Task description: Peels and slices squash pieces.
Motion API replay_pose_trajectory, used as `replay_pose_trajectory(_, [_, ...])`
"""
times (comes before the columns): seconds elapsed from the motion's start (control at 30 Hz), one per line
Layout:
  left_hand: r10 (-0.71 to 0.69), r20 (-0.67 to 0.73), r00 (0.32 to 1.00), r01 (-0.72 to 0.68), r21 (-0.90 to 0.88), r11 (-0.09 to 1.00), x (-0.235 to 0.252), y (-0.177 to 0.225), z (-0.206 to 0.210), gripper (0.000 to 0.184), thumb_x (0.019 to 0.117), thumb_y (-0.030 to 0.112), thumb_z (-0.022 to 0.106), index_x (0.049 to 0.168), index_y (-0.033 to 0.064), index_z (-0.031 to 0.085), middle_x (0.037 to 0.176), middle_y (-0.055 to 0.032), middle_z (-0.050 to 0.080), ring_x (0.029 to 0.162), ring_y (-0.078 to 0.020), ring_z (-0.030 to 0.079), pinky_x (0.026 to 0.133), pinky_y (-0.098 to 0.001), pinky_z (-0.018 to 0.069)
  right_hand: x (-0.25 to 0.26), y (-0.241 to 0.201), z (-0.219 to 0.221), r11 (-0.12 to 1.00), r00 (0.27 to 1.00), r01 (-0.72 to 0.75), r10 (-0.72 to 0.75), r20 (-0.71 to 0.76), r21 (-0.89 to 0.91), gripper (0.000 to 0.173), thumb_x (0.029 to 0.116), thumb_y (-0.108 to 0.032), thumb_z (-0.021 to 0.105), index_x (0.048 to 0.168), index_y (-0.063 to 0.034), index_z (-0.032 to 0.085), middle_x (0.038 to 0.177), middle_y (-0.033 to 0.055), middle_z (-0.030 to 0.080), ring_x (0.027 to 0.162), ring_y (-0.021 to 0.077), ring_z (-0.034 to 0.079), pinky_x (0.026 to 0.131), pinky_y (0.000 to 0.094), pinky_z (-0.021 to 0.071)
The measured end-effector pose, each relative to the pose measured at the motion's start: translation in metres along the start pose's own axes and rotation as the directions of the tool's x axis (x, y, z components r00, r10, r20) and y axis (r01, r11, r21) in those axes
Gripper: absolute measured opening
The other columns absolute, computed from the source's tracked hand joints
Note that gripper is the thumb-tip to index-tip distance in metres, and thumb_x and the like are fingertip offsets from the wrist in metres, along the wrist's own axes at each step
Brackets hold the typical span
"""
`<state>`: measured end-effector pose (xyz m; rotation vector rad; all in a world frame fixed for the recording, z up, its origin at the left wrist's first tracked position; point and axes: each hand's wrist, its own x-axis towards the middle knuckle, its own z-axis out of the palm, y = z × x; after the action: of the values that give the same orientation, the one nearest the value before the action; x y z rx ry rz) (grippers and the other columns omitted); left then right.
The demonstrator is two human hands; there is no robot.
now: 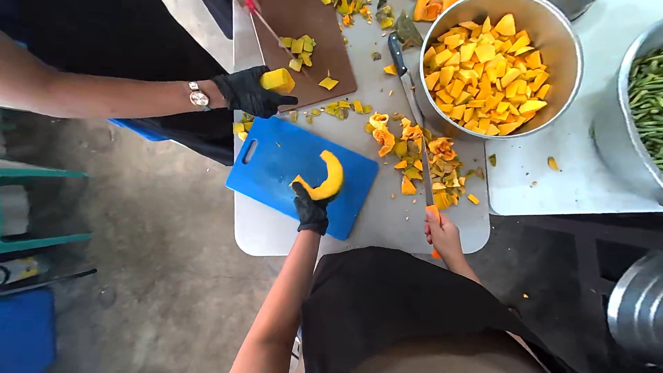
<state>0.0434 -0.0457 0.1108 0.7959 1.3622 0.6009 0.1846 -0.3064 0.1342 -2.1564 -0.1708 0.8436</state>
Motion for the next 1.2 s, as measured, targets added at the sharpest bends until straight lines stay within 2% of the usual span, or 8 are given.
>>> replay_pose_trajectory(0.1, [-0.023,-0.073,0.997,0.006,-0.230,0.973,0.007,-0.018,-0.022,0.067,0.1090,0.056,0.019,0.152,0.0073,0.035,0.144,-0.0215,0.049,0.124,-0.0309,0.055,0.100,-0.0513,0.0506,-0.001,-0.003,0.015,0.989,0.991,0.051,-0.033,0.128,-0.137,0.048,0.1109,-0.035,0.041,0.123,0.0068,0.060,0.077,0.0086,0.061,0.063,0.0163,0.058,0.062,0.0365,0.0524])
replay_pose_trajectory(0.23, [0.030,-0.083,0.996,-0.061,-0.400,0.915,0.016,-0.028,-0.047,0.066,0.1093,0.055,0.012,0.153,0.0100,0.032,0.144,-0.0182,0.048,0.126,-0.0274,0.054,0.102,-0.0485,0.0492,0.002,-0.020,0.049,0.915,0.878,0.196,-0.004,0.478,-0.353,0.051,0.1102,-0.038,0.044,0.125,0.0085,0.059,0.095,0.0243,0.067,0.087,0.0367,0.067,0.084,0.0550,0.0527])
replay_pose_trajectory(0.4, [0.107,-0.082,0.991,-0.130,-0.366,0.922,0.029,-0.009,-0.080,0.061,0.1107,0.043,0.006,0.155,0.0076,0.028,0.149,-0.0174,0.043,0.130,-0.0249,0.049,0.107,-0.0452,0.0450,0.021,-0.019,0.109,0.846,0.717,0.358,0.021,0.696,-0.394,0.052,0.1097,-0.039,0.046,0.121,0.0088,0.061,0.100,0.0280,0.068,0.095,0.0421,0.067,0.090,0.0591,0.0509])
replay_pose_trajectory(0.6, [0.062,-0.071,0.996,-0.084,-0.357,0.930,0.036,0.007,-0.105,0.060,0.1110,0.045,0.007,0.153,0.0075,0.029,0.145,-0.0177,0.045,0.126,-0.0238,0.050,0.104,-0.0423,0.0457,0.020,-0.032,0.094,0.959,0.961,-0.183,0.221,0.168,-0.216,0.050,0.1139,-0.036,0.032,0.135,0.0031,0.054,0.092,0.0151,0.062,0.072,0.0240,0.061,0.069,0.0421,0.0540])
replay_pose_trajectory(0.77, [0.073,-0.114,0.991,-0.117,-0.460,0.880,0.047,-0.010,-0.105,0.058,0.1113,0.046,0.010,0.152,0.0106,0.030,0.139,-0.0168,0.049,0.121,-0.0239,0.054,0.100,-0.0436,0.0499,0.002,-0.067,0.123,0.919,0.894,0.114,0.072,0.443,-0.378,0.053,0.1118,-0.037,0.040,0.133,0.0086,0.056,0.107,0.0276,0.067,0.099,0.0382,0.067,0.093,0.0540,0.0512])
replay_pose_trajectory(0.9, [0.100,-0.040,0.994,-0.106,-0.482,0.870,0.054,-0.005,-0.110,0.062,0.1103,0.049,0.006,0.153,0.0121,0.030,0.141,-0.0156,0.050,0.123,-0.0228,0.054,0.101,-0.0440,0.0493,0.018,-0.087,0.177,0.854,0.788,0.284,0.051,0.614,-0.436,0.054,0.1107,-0.042,0.042,0.128,0.0062,0.059,0.109,0.0271,0.067,0.104,0.0396,0.067,0.095,0.0553,0.0506])
replay_pose_trajectory(1.07, [0.071,0.088,0.994,-0.020,-0.483,0.875,0.041,0.005,-0.112,0.058,0.1107,0.049,0.014,0.149,0.0100,0.035,0.134,-0.0153,0.055,0.119,-0.0242,0.058,0.099,-0.0444,0.0524,0.036,-0.071,0.144,0.958,0.941,-0.106,0.184,0.285,-0.268,0.050,0.1133,-0.037,0.035,0.137,0.0019,0.054,0.100,0.0190,0.065,0.081,0.0272,0.064,0.076,0.0435,0.0544])
replay_pose_trajectory(1.2, [-0.003,0.261,0.965,0.086,-0.306,0.948,0.036,0.000,-0.091,0.054,0.1119,0.045,0.024,0.149,0.0079,0.038,0.136,-0.0167,0.056,0.120,-0.0258,0.059,0.099,-0.0458,0.0529,0.016,-0.047,0.089,0.964,0.977,-0.166,0.189,0.094,-0.209,0.050,0.1130,-0.038,0.036,0.136,0.0027,0.054,0.093,0.0164,0.064,0.073,0.0248,0.063,0.069,0.0428,0.0545])
